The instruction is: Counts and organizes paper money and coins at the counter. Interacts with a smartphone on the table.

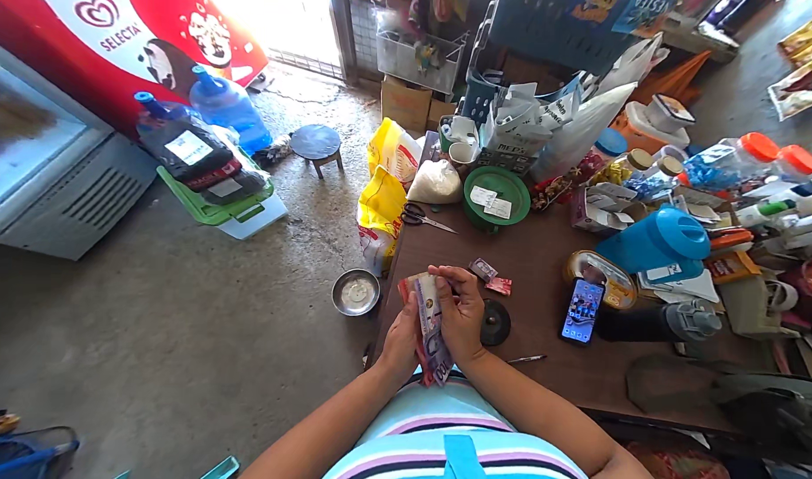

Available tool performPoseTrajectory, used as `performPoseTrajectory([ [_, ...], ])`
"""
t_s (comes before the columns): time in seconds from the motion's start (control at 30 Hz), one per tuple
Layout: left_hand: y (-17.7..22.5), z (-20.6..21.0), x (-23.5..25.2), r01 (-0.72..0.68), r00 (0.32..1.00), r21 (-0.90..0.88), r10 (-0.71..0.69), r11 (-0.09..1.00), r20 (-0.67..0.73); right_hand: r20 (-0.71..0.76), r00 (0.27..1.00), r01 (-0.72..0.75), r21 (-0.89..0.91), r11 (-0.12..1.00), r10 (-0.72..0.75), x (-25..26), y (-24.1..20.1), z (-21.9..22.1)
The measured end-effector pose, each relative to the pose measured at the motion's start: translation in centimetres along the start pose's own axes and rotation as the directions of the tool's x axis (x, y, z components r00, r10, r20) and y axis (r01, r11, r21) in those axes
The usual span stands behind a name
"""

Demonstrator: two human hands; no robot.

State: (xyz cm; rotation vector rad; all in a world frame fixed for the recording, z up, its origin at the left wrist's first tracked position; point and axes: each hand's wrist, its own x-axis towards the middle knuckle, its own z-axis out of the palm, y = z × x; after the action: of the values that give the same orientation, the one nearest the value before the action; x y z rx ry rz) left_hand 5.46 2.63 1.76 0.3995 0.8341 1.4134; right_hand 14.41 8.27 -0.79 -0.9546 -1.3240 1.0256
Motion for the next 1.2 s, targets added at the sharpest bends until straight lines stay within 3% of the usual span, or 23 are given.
performPoseTrajectory([
  [0.1, -0.4, -0.7, 0.3, 0.020, 0.997, -0.031, -0.018, 0.999, 0.072, -0.001, 1.000, 0.013, -0.109, 0.994, -0.014, -0.1, 0.3, -0.1],
  [0.27, 0.0, -0.1, 0.1, 0.076, 0.997, 0.127, -0.075, 0.989, -0.014, 0.004, 1.000, 0.021, -0.146, 0.989, -0.020, 0.0, 0.6, -0.2],
  [0.47, 0.1, -0.2, 0.2, 0.091, 0.991, 0.152, -0.074, 0.984, -0.116, 0.029, 0.998, -0.056, 0.049, 0.997, 0.055, 0.4, 0.2, -0.9],
  [0.53, 0.1, -0.7, 0.3, 0.081, 0.994, 0.127, -0.071, 0.989, -0.077, 0.032, 0.997, -0.074, 0.065, 0.995, 0.072, 0.6, 0.3, -1.8],
  [0.67, 0.1, -1.8, 0.5, 0.056, 0.993, 0.151, -0.040, 0.987, -0.113, 0.009, 0.992, -0.122, -0.127, 0.984, 0.124, 1.6, 3.0, -5.4],
  [0.83, -0.1, -1.9, 0.5, 0.052, 0.985, 0.183, -0.020, 0.982, -0.169, -0.060, 0.911, -0.388, -0.465, 0.796, 0.409, 4.1, 7.9, -10.7],
  [1.0, -0.2, -1.7, 0.4, 0.044, 0.986, 0.199, -0.010, 0.979, -0.166, -0.034, 0.897, -0.338, -0.696, 0.633, 0.441, 5.6, 11.1, -11.7],
  [1.13, -0.1, -1.8, 0.3, 0.037, 0.982, 0.237, 0.009, 0.971, -0.189, -0.063, 0.814, -0.321, -0.877, 0.358, 0.577, 6.1, 11.6, -10.9],
  [1.2, 0.0, -1.8, 0.4, 0.028, 0.981, 0.263, 0.024, 0.964, -0.190, -0.063, 0.822, -0.352, -0.837, 0.419, 0.566, 6.1, 11.7, -10.8],
])
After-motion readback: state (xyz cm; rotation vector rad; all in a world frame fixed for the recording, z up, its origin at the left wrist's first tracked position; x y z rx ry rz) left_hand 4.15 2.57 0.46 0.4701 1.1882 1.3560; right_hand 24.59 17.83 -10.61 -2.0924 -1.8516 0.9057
